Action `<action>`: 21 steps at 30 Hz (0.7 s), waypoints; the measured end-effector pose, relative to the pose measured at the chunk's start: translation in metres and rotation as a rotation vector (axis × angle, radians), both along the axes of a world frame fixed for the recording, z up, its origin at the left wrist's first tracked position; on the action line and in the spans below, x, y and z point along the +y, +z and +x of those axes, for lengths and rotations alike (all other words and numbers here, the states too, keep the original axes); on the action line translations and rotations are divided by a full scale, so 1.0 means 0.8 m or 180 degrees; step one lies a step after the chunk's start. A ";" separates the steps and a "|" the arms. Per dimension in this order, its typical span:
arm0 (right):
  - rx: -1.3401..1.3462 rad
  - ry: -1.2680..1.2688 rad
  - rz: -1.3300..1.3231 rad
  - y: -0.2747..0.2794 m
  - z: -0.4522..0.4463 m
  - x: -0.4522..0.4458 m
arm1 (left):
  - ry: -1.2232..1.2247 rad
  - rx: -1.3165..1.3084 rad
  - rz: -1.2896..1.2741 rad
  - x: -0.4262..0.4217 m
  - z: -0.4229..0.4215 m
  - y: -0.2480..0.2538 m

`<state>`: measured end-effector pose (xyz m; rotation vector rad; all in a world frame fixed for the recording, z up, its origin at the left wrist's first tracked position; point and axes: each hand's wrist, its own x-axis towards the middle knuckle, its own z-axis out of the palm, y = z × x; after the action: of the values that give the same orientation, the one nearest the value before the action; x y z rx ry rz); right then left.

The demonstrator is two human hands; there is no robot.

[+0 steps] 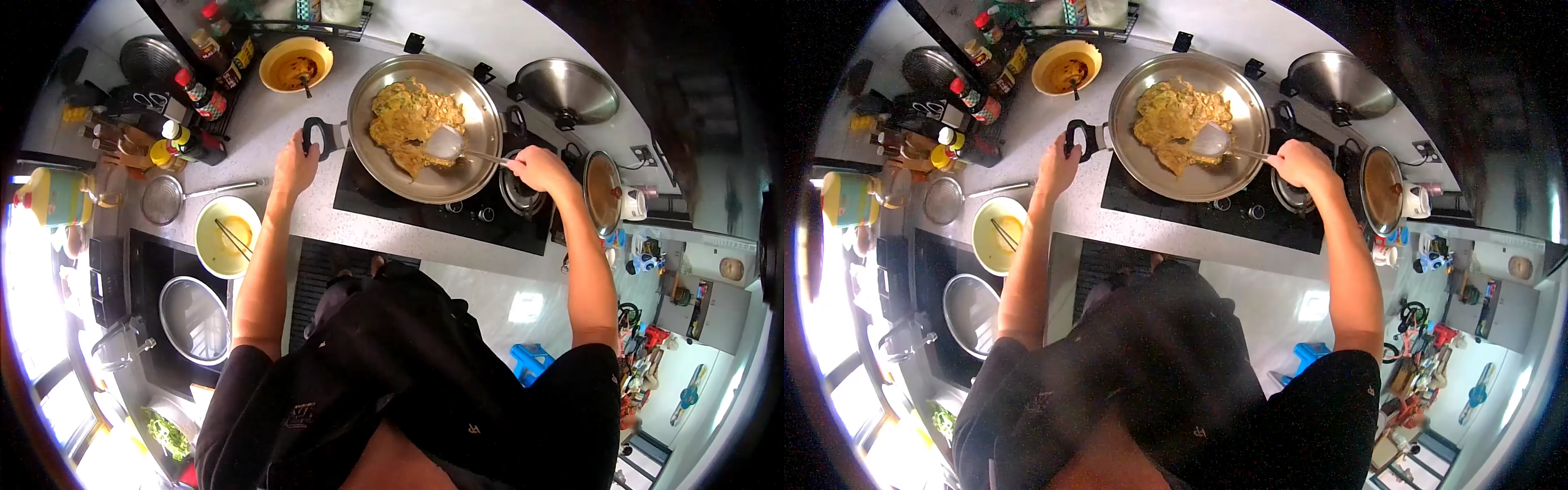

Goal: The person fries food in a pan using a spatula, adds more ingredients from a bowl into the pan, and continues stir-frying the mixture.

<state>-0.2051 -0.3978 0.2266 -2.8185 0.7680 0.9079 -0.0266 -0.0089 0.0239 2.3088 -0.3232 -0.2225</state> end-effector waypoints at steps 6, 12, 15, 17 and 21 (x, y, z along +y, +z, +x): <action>-0.0229 -0.0061 0.0058 -0.015 -0.015 -0.016 | -0.0031 0.0139 0.0030 -0.003 -0.001 0.013; -0.0209 -0.0027 -0.0187 0.012 -0.019 -0.013 | -0.0068 0.0120 -0.0095 -0.002 0.001 0.004; 0.0034 -0.0071 -0.0399 0.001 -0.024 -0.014 | -0.0064 0.0139 -0.0061 -0.003 0.001 0.012; 0.0112 -0.0067 -0.0344 0.016 -0.019 -0.011 | -0.0045 0.0049 0.0002 -0.001 0.001 0.004; -0.0006 -0.0014 -0.0304 0.012 -0.023 -0.022 | -0.0049 0.0103 -0.0012 0.000 0.003 0.000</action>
<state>-0.2231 -0.4154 0.2358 -2.8975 0.8387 0.8911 -0.0242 -0.0091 0.0235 2.2973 -0.3251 -0.2664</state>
